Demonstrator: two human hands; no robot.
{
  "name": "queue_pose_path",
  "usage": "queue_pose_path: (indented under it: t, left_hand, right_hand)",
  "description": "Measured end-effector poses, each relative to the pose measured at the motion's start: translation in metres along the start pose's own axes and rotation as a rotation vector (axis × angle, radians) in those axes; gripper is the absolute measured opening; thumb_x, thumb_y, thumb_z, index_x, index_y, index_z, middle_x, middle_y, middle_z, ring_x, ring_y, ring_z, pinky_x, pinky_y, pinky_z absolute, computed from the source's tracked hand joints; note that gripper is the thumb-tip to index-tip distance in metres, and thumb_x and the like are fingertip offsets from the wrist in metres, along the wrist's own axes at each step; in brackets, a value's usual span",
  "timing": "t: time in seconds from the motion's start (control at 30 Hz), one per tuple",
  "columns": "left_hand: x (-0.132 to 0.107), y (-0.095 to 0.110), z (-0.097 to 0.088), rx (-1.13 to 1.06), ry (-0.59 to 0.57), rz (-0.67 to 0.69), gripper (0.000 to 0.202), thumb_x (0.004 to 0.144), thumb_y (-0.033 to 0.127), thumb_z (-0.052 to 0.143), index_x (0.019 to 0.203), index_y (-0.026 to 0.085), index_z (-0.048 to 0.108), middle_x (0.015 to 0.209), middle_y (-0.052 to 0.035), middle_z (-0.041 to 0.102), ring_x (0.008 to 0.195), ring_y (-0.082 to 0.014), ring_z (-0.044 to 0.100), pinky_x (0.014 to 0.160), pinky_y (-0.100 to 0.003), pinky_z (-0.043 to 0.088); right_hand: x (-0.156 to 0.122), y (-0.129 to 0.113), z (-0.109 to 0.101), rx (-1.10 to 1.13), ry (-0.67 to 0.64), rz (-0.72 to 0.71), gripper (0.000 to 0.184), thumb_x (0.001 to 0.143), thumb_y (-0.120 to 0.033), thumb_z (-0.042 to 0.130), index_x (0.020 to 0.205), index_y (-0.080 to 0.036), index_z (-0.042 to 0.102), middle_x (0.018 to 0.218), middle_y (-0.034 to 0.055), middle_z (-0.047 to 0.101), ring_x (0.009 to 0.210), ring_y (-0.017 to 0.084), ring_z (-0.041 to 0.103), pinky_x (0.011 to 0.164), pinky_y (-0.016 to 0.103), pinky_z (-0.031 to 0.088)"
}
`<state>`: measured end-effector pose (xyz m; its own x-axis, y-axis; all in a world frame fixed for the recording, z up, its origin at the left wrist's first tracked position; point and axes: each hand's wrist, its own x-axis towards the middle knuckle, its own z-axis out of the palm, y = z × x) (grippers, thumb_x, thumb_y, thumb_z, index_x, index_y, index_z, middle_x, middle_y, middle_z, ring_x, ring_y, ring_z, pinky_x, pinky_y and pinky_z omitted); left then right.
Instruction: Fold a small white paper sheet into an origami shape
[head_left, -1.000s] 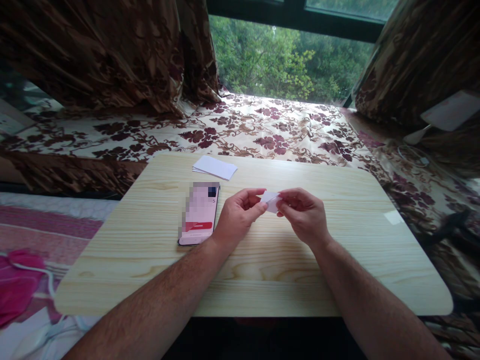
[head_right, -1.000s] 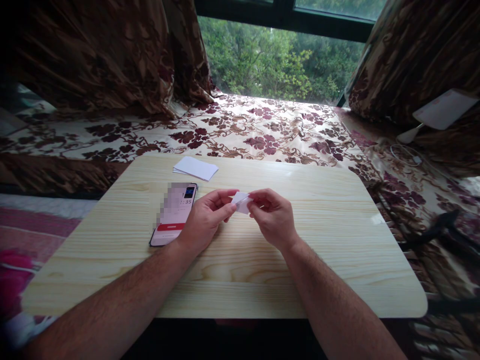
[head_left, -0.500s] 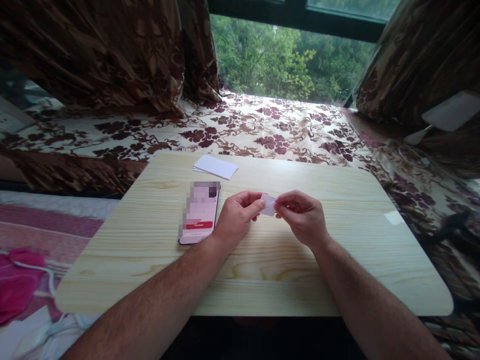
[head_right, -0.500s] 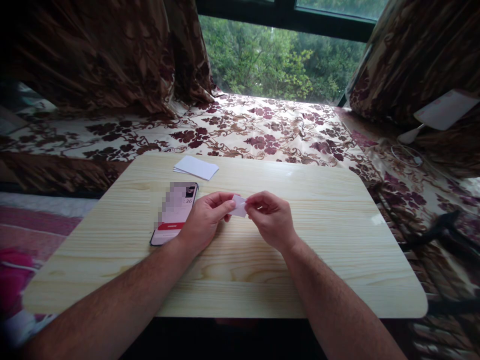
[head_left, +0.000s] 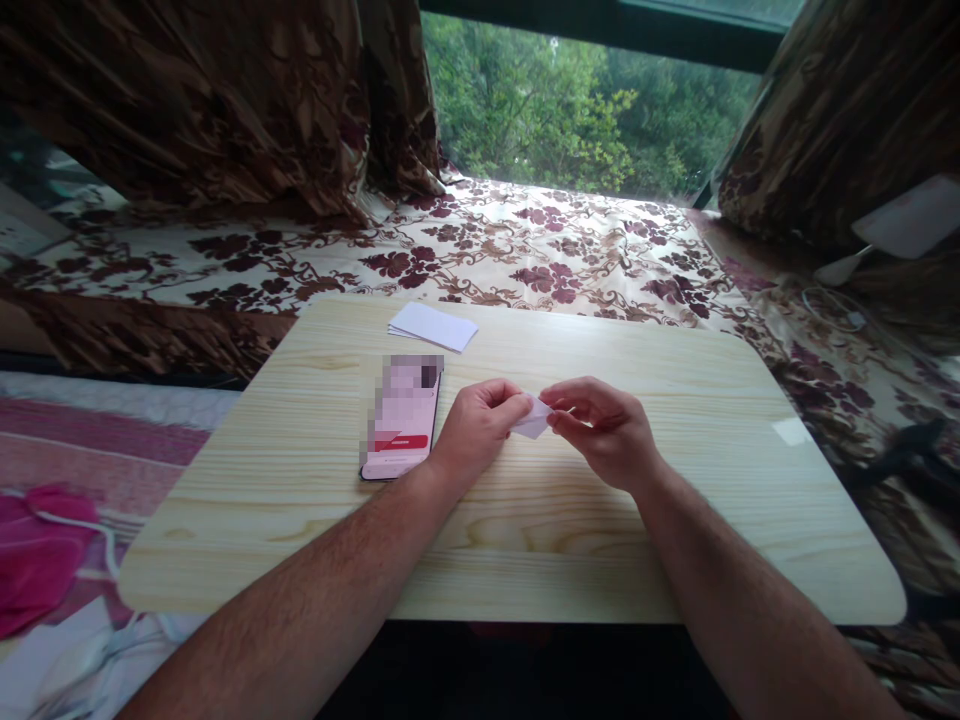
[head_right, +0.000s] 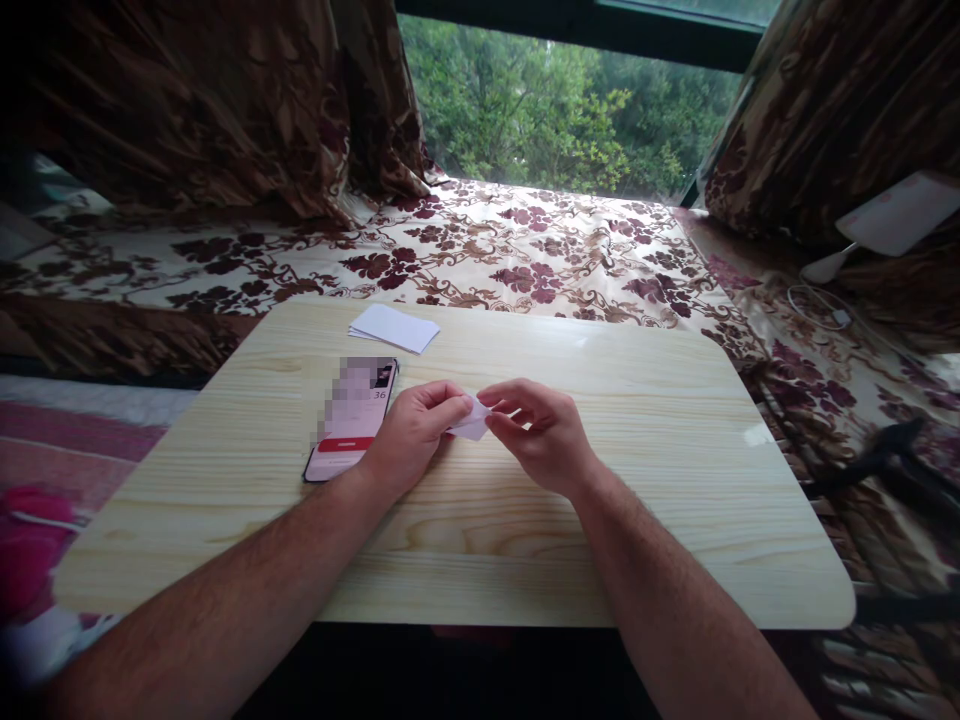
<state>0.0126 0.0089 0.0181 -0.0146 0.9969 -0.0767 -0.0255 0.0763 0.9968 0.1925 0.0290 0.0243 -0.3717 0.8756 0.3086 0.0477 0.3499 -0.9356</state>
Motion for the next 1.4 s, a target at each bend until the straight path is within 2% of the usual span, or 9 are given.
queue_pose_path:
  t: [0.27,0.5,0.73,1.17,1.4]
  left_hand:
    - [-0.0011,0.0048,-0.0002,0.045,-0.011,-0.001,0.022,0.079,0.035,0.064,0.068,0.015,0.064,0.059,0.0013,0.057,0.055,-0.0108,0.045,0.053,-0.025,0.033]
    - [-0.0008,0.0042,0.0003,0.068,-0.018,0.004,0.02,0.077,0.033,0.064,0.068,0.015,0.066,0.062,0.0005,0.059,0.058,-0.0115,0.048,0.056,-0.025,0.035]
    - [-0.002,0.0069,0.0007,0.119,-0.064,0.024,0.019,0.078,0.029,0.061,0.065,0.016,0.063,0.061,0.0019,0.056,0.058,-0.0106,0.046,0.056,-0.024,0.035]
    - [-0.0027,0.0088,0.0018,0.089,-0.086,0.001,0.011,0.075,0.024,0.061,0.071,0.015,0.065,0.063,0.0016,0.058,0.058,-0.0101,0.046,0.056,-0.024,0.035]
    - [-0.0046,0.0095,0.0021,0.178,-0.113,0.001,0.013,0.078,0.026,0.062,0.073,0.015,0.065,0.064,0.0025,0.057,0.058,-0.0092,0.047,0.055,-0.023,0.035]
  right_hand:
    - [0.0009,-0.0057,-0.0047,-0.063,-0.068,-0.04,0.01,0.086,-0.023,0.069,0.093,-0.022,0.075,0.095,0.006,0.073,0.083,0.018,0.067,0.065,0.029,0.052]
    - [0.0008,-0.0038,-0.0047,-0.063,-0.059,-0.007,0.011,0.083,-0.029,0.072,0.09,-0.02,0.075,0.088,0.0054,0.073,0.077,0.017,0.065,0.063,0.028,0.052]
    - [0.0005,-0.0021,-0.006,-0.095,-0.078,0.032,0.01,0.084,-0.029,0.07,0.087,-0.02,0.072,0.077,0.0027,0.07,0.068,0.014,0.06,0.06,0.027,0.048]
    - [0.0018,-0.0017,-0.0073,-0.107,-0.113,0.05,0.01,0.089,-0.028,0.066,0.087,-0.019,0.067,0.076,0.0019,0.066,0.066,0.014,0.058,0.06,0.026,0.045]
    - [0.0015,-0.001,-0.0074,-0.042,-0.15,0.071,0.007,0.089,-0.025,0.065,0.086,-0.018,0.064,0.072,0.0001,0.063,0.063,0.011,0.053,0.056,0.024,0.041]
